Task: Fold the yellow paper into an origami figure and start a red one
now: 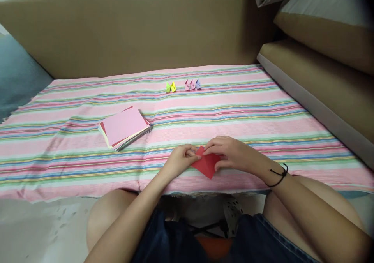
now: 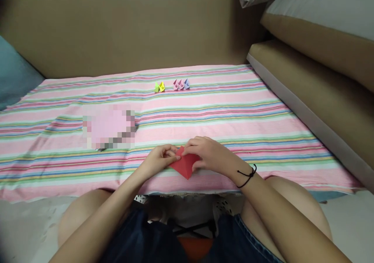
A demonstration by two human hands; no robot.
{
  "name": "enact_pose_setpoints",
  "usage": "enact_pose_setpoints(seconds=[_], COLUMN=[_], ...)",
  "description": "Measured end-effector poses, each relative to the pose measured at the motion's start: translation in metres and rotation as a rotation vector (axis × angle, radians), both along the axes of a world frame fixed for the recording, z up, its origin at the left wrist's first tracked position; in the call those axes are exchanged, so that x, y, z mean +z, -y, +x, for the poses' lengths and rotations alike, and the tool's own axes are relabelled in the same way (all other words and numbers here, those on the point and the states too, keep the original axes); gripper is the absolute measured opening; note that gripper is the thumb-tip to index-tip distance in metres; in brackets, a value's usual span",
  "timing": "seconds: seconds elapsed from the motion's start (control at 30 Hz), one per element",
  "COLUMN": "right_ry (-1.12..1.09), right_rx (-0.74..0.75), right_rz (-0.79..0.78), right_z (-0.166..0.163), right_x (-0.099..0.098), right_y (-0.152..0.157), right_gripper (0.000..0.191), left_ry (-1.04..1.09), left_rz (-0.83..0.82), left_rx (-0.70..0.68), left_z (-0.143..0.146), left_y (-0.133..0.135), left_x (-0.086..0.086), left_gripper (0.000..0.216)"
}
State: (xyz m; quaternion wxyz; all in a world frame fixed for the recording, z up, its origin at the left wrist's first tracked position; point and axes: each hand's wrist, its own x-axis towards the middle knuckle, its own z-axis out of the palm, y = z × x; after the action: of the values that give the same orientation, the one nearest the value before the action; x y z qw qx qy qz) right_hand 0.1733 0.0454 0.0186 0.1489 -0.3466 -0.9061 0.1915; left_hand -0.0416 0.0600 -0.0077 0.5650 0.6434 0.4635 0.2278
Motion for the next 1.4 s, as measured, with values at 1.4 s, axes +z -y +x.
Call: enact_pose_setpoints(seconds=[1.4], right_ry=[-0.111], right_rx=[-0.482], right_rz=[-0.375], right_z=[-0.025], right_x=[-0.008], right_y=[0.012], right_gripper=[0.023], left_ry=[-0.602], left_rz=[0.594], left_rx=[-0.077], left_z=[0.003], left_y=[0.025], left_x=[0.025], left_gripper=[0.014])
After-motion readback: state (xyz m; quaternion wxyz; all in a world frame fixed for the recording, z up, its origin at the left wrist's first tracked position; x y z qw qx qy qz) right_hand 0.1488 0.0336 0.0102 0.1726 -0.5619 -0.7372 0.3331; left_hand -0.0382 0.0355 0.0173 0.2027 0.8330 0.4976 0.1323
